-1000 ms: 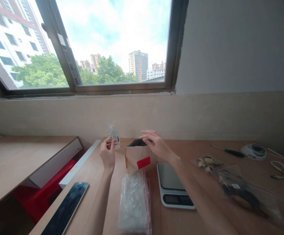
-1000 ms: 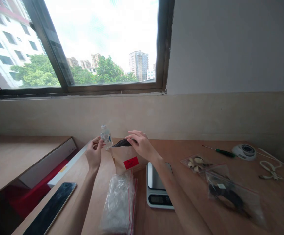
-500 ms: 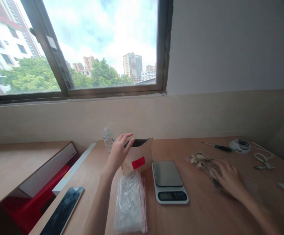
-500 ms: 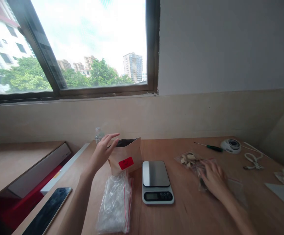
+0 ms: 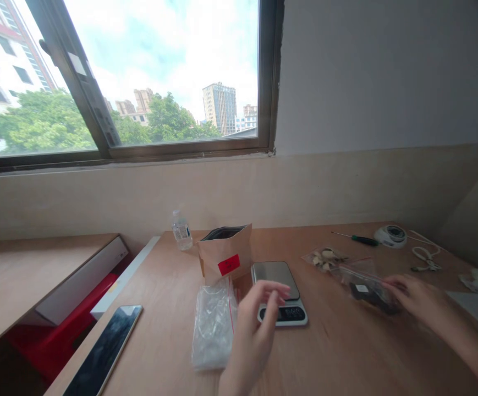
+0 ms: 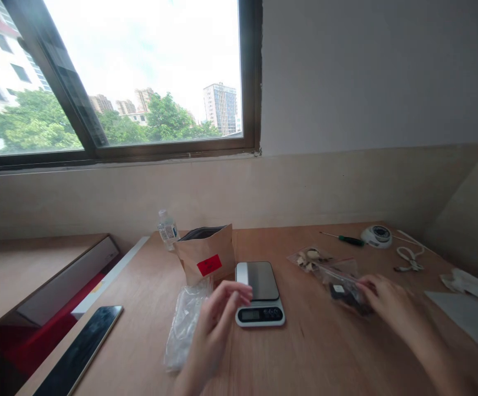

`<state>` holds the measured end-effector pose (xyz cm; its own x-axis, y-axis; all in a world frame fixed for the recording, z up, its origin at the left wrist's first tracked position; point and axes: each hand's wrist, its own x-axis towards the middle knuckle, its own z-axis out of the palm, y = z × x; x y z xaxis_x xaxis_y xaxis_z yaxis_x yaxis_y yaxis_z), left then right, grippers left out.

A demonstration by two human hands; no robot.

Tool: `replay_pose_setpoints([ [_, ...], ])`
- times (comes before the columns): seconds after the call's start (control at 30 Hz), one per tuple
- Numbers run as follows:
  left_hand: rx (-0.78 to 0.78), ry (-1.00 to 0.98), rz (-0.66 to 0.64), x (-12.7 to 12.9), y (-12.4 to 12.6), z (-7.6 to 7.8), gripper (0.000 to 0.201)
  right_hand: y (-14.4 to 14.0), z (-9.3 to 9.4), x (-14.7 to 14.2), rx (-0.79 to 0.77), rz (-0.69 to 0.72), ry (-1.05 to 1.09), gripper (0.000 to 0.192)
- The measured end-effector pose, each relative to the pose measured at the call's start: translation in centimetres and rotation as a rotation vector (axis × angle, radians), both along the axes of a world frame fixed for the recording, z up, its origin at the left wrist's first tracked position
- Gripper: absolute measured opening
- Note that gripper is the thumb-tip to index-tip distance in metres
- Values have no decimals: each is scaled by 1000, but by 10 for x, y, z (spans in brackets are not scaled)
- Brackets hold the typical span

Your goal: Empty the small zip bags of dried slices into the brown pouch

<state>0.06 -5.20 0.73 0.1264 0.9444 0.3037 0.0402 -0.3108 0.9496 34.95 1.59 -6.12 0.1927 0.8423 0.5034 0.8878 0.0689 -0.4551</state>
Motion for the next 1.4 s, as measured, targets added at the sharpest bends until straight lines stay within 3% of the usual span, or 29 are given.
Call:
replay_pose_setpoints([
  [0.1,-120,-113,-95,27,-14,-21,31,-29,31,-58,-3,59,46,40],
  [0.2,-158,-182,-83,45,-21,-35,32,-59,47,-134,102,171,197,34],
  [0.3,-168,-205,34,43,-27,-41,32,-81,45,-195,136,352,349,26],
  [0.43,-148,-168,236,21,-32,-43,30,-95,38,-234,82,562,441,23],
  [0.57,-194,-180,339,8,-30,-48,37,-98,39,-246,-19,660,483,25],
  [0.77,-332,-227,227,6,-31,-45,43,-100,38,-252,25,615,564,24],
  [0.97,-213,-57,354,-2,-39,-40,32,-108,42,-256,-26,670,646,24],
  [1.4,-135,-93,118,-9,-28,-45,35,-103,42,-243,-188,704,734,20],
])
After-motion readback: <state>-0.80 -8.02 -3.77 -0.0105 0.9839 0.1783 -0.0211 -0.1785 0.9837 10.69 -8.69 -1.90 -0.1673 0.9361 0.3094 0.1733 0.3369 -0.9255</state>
